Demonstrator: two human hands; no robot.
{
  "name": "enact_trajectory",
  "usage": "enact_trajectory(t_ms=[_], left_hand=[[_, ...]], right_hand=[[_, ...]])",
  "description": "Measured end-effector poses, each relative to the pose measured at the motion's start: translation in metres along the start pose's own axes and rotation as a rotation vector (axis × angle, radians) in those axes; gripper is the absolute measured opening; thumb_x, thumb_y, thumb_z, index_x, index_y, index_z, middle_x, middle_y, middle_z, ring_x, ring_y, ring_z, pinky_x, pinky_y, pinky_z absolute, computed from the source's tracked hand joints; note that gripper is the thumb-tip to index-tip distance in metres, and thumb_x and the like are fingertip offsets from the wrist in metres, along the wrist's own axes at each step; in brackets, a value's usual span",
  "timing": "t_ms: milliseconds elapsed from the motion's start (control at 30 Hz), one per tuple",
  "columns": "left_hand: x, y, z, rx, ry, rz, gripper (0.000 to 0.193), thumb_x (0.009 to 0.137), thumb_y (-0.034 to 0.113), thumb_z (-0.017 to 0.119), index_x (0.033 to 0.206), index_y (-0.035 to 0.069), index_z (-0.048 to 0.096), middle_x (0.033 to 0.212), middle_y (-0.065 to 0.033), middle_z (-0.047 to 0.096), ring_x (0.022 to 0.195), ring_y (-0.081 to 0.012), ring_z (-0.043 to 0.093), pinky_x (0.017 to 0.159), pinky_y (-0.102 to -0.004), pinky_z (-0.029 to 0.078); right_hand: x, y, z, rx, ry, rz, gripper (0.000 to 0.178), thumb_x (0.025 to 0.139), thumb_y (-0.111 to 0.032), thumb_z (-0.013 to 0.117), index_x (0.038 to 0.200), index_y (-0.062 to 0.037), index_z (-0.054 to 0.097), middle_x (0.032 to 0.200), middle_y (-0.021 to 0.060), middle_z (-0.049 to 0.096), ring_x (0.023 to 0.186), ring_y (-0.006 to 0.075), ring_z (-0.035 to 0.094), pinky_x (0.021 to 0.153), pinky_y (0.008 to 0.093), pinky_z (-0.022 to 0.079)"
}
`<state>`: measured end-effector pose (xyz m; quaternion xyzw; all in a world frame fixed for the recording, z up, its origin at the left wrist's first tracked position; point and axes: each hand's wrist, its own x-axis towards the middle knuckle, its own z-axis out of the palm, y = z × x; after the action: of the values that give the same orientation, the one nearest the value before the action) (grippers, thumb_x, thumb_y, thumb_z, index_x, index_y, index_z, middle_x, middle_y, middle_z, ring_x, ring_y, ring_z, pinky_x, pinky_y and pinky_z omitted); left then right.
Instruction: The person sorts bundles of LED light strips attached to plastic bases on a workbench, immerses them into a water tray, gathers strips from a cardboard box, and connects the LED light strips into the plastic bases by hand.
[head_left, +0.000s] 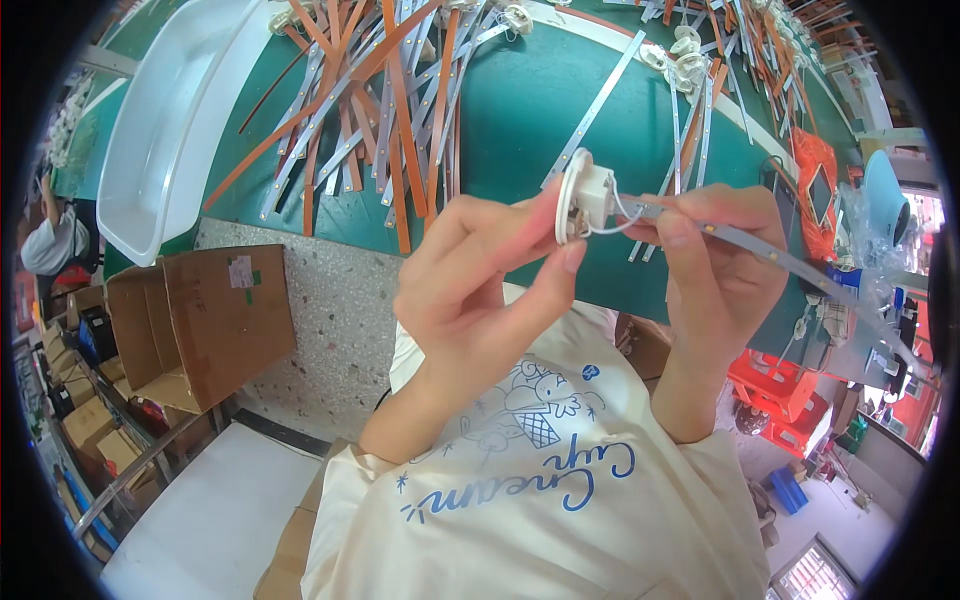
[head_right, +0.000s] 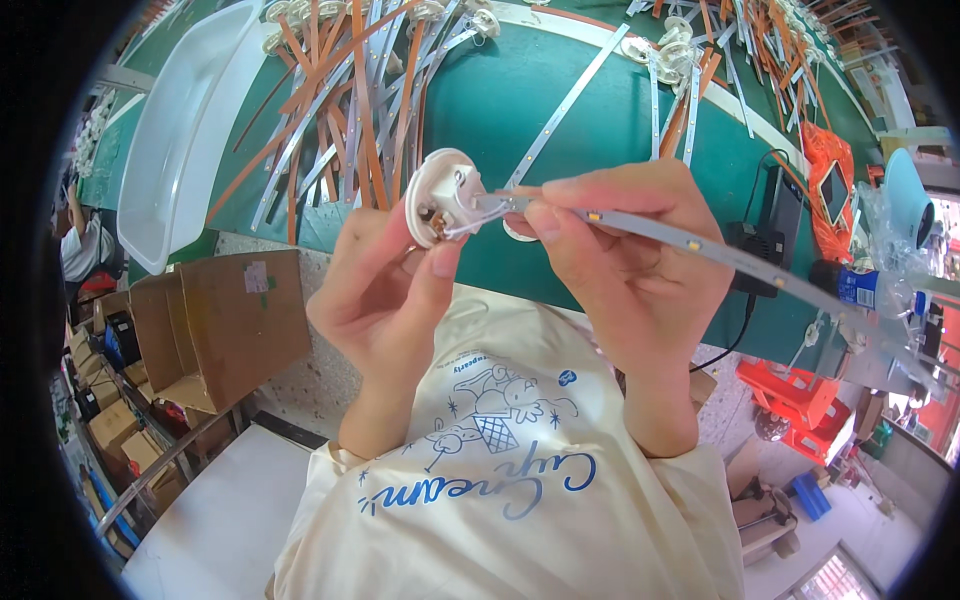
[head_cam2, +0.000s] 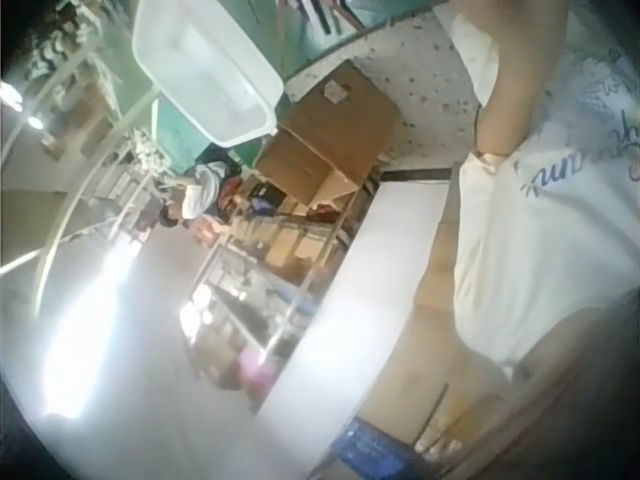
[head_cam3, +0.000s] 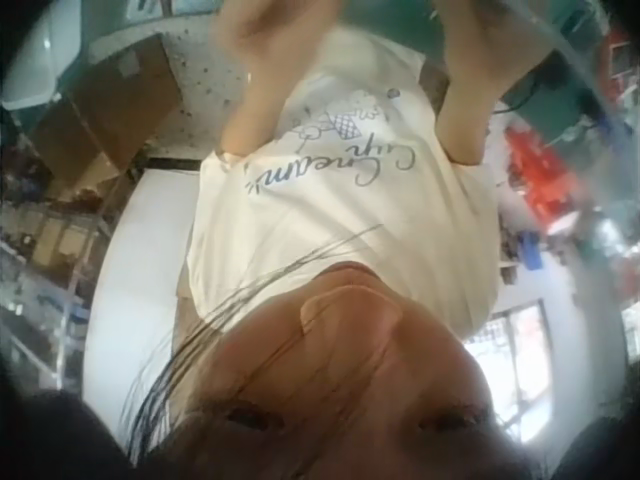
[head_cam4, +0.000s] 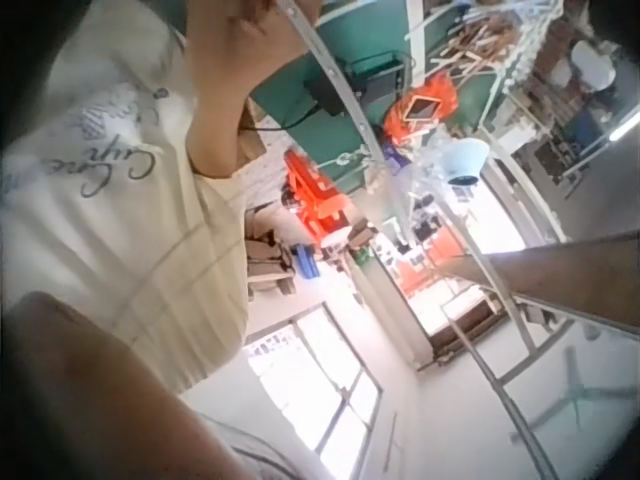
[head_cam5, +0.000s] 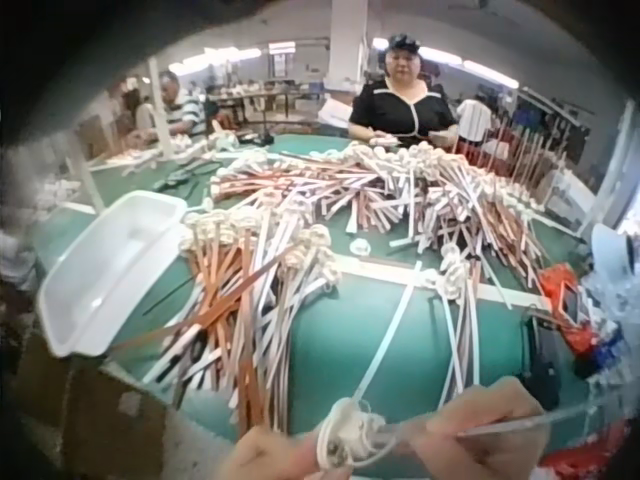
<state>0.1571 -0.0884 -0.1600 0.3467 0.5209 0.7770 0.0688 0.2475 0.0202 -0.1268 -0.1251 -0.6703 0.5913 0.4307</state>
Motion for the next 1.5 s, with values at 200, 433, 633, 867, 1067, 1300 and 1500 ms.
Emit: enact_trajectory(t_ms=[200,433,633,867,1067,1300,1500], left_hand=[[0.001,-0.005,0.004,0.121,0.016,0.099,0.040,0.060,-0.011,0.071,0.098,-0.003,0.063,0.074,-0.0088,0.058,0.069,-0.0158,0.061,0.067,-0.0230,0.052],[0.000,-0.036,0.000,0.122,-0.019,-0.129,0.042,0.065,-0.005,0.070,0.106,-0.001,0.061,0.091,-0.0121,0.058,0.076,-0.0199,0.061,0.067,-0.0272,0.051],[-0.015,-0.049,-0.010,0.721,-0.490,-0.164,0.068,0.065,0.018,0.073,0.126,0.009,0.045,0.111,-0.0118,0.050,0.098,-0.0302,0.050,0.081,-0.0373,0.042],[-0.025,-0.057,-0.010,0.806,-0.513,-0.121,0.025,0.072,0.007,0.063,0.096,0.007,0.054,0.094,-0.0083,0.056,0.088,-0.0273,0.053,0.073,-0.0376,0.042],[-0.028,-0.041,-0.021,0.454,-0.528,-0.279,0.022,0.072,0.001,0.062,0.091,0.003,0.051,0.088,-0.0127,0.058,0.078,-0.0297,0.058,0.066,-0.0341,0.047],[-0.036,-0.028,-0.026,0.174,-0.741,-0.382,0.021,0.078,0.009,0.060,0.095,0.003,0.050,0.087,-0.0138,0.057,0.077,-0.0276,0.058,0.068,-0.0328,0.047],[-0.033,-0.026,-0.027,0.185,-0.794,-0.336,0.024,0.079,0.011,0.060,0.101,0.004,0.053,0.088,-0.0124,0.057,0.076,-0.0256,0.058,0.067,-0.0316,0.048]], right_hand=[[0.001,0.005,-0.007,0.087,-0.038,0.007,0.015,0.078,0.011,0.058,0.089,0.0058,0.051,0.086,0.0153,0.059,0.079,0.0202,0.063,0.068,0.0283,0.055],[0.011,0.048,-0.018,0.106,-0.060,0.210,0.011,0.081,0.004,0.057,0.090,0.0015,0.051,0.085,0.0136,0.060,0.080,0.0213,0.063,0.068,0.0315,0.055],[0.059,0.064,-0.070,-0.256,-0.134,0.261,0.014,0.082,-0.001,0.057,0.094,0.0048,0.059,0.092,0.0122,0.061,0.082,0.0204,0.062,0.075,0.0303,0.052],[0.105,0.095,-0.071,-0.628,-0.487,-0.013,0.017,0.083,0.000,0.055,0.098,-0.0018,0.061,0.104,0.0077,0.060,0.098,0.0153,0.057,0.082,0.0255,0.048],[0.135,0.111,-0.053,-0.885,-0.566,-0.432,0.017,0.079,0.000,0.057,0.096,-0.0032,0.060,0.102,0.0081,0.061,0.094,0.0222,0.060,0.079,0.0288,0.047],[0.153,0.113,-0.032,-0.949,-0.625,-0.450,0.018,0.081,-0.001,0.057,0.099,-0.0050,0.056,0.103,0.0082,0.059,0.093,0.0240,0.059,0.078,0.0305,0.047],[0.222,0.113,-0.046,-1.116,-0.616,-0.660,0.020,0.082,-0.004,0.055,0.101,-0.0076,0.054,0.101,0.0093,0.056,0.092,0.0287,0.057,0.075,0.0340,0.048]])
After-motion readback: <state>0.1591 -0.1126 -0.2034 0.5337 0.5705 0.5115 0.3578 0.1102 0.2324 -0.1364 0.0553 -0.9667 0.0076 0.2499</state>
